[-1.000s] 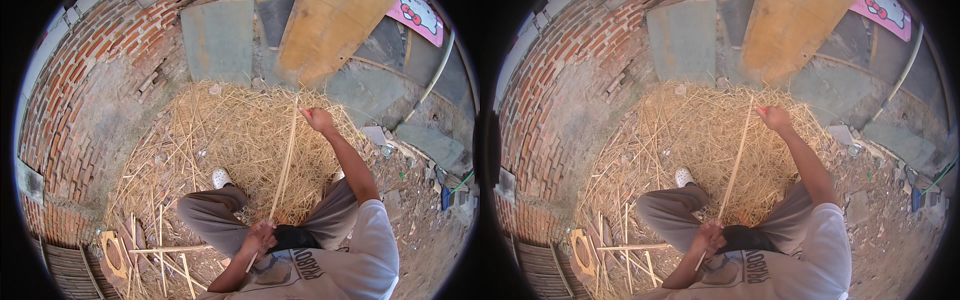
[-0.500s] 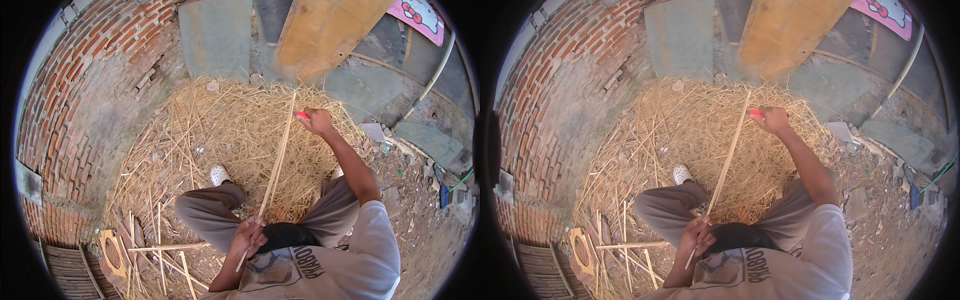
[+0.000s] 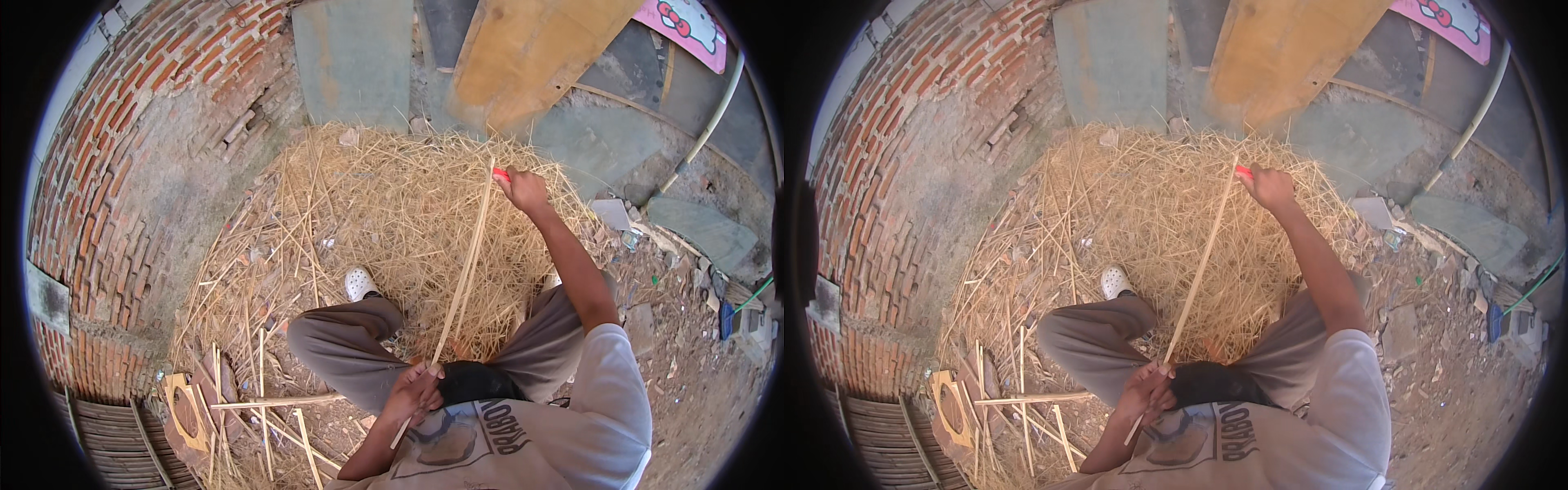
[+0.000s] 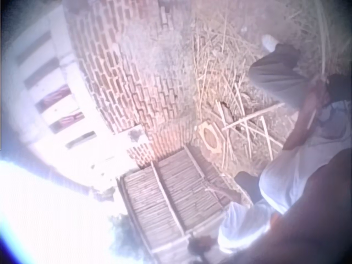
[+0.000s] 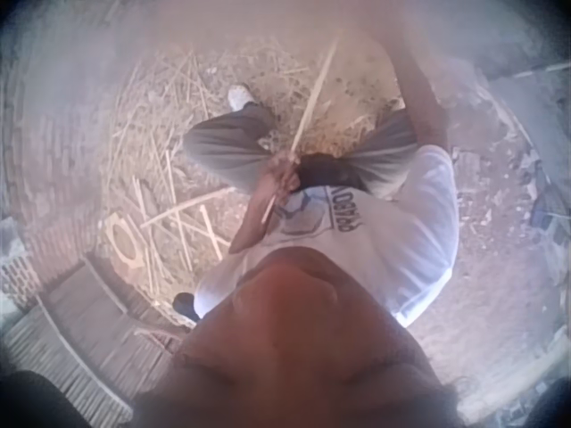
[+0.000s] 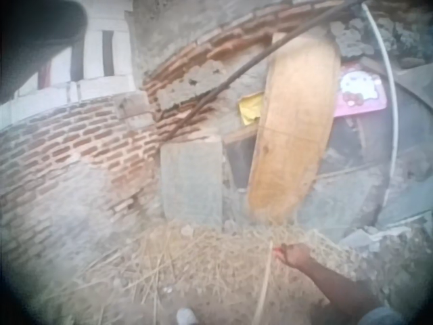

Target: The person sits on a straw-covered floor and uses a red utility knife to split a long bamboo stick into thin strips. They hold the stick vertically and repeatedly slice along its length to create multiple fine strands.

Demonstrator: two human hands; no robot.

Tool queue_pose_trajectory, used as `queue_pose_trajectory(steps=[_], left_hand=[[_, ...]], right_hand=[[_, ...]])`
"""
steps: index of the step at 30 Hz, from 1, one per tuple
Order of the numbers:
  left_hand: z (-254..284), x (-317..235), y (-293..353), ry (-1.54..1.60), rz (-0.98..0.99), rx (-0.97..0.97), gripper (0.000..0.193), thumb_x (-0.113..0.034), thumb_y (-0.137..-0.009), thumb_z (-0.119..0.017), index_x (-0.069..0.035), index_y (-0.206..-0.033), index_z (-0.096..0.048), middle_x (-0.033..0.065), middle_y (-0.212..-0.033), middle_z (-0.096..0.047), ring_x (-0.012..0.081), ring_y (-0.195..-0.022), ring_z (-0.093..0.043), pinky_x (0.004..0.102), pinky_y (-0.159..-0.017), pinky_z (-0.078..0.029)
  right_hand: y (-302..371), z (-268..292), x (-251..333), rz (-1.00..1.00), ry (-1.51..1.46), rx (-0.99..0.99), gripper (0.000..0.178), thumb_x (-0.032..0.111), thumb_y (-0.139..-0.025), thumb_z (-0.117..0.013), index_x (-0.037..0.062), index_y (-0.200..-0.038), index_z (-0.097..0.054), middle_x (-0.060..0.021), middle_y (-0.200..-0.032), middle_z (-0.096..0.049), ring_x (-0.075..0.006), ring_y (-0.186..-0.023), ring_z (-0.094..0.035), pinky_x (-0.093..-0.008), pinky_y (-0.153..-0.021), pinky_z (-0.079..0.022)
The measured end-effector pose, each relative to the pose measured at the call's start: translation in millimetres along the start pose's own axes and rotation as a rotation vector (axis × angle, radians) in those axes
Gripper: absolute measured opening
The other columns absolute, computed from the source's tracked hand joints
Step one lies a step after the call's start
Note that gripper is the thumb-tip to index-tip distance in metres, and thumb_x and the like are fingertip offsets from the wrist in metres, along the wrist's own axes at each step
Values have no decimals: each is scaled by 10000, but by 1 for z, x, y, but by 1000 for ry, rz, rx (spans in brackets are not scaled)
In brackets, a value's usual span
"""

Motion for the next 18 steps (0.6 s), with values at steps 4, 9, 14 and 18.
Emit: queue_pose_trajectory(steps=[4, 9, 14, 18], left_hand=[[8, -1, -5, -6, -22, 19, 210, -238, -1026, -512, -61, -925, -563, -32, -491, -306, 68, -399, -259, 249, -452, -265], [17, -2, -2, -5, -26, -10, 220, -235, -1026, -510, -44, -928, -559, -30, -492, -319, 67, -390, -254, 246, -445, -260], [18, -7, 7, 8, -20, 1, 216, -232, -1023, -516, -40, -933, -558, -30, -495, -318, 73, -392, -255, 245, -446, -259], [19, 1, 15, -26, 9, -64, 193, -217, -1018, -524, -44, -938, -557, -31, -493, -314, 71, -398, -259, 245, -447, -262]], right_hand=[[-4, -23, -10, -81, -471, 99, 660, 640, -973, -346, 44, -846, -599, -106, -501, -483, -272, -427, -511, -405, -462, -467], [26, -54, -1, -627, -1165, 687, 723, 677, -970, -283, 49, -844, -620, -44, -493, -337, -224, -400, -374, -385, -469, -447], [13, 5, 11, -32, -44, -8, 629, 666, -939, -395, 86, -819, -607, -102, -537, -568, -272, -456, -577, -401, -449, -473], [12, -3, -6, 95, 132, 81, 582, 668, -902, -447, 119, -866, -635, -108, -622, -647, -303, -579, -657, -447, -531, -515]])
Point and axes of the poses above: each hand's wrist, its own y-axis away from the middle knuckle, its own z-axis out of the back of the hand, x = y × z, the point moved 9 cm from there along -y, towards the middle knuckle
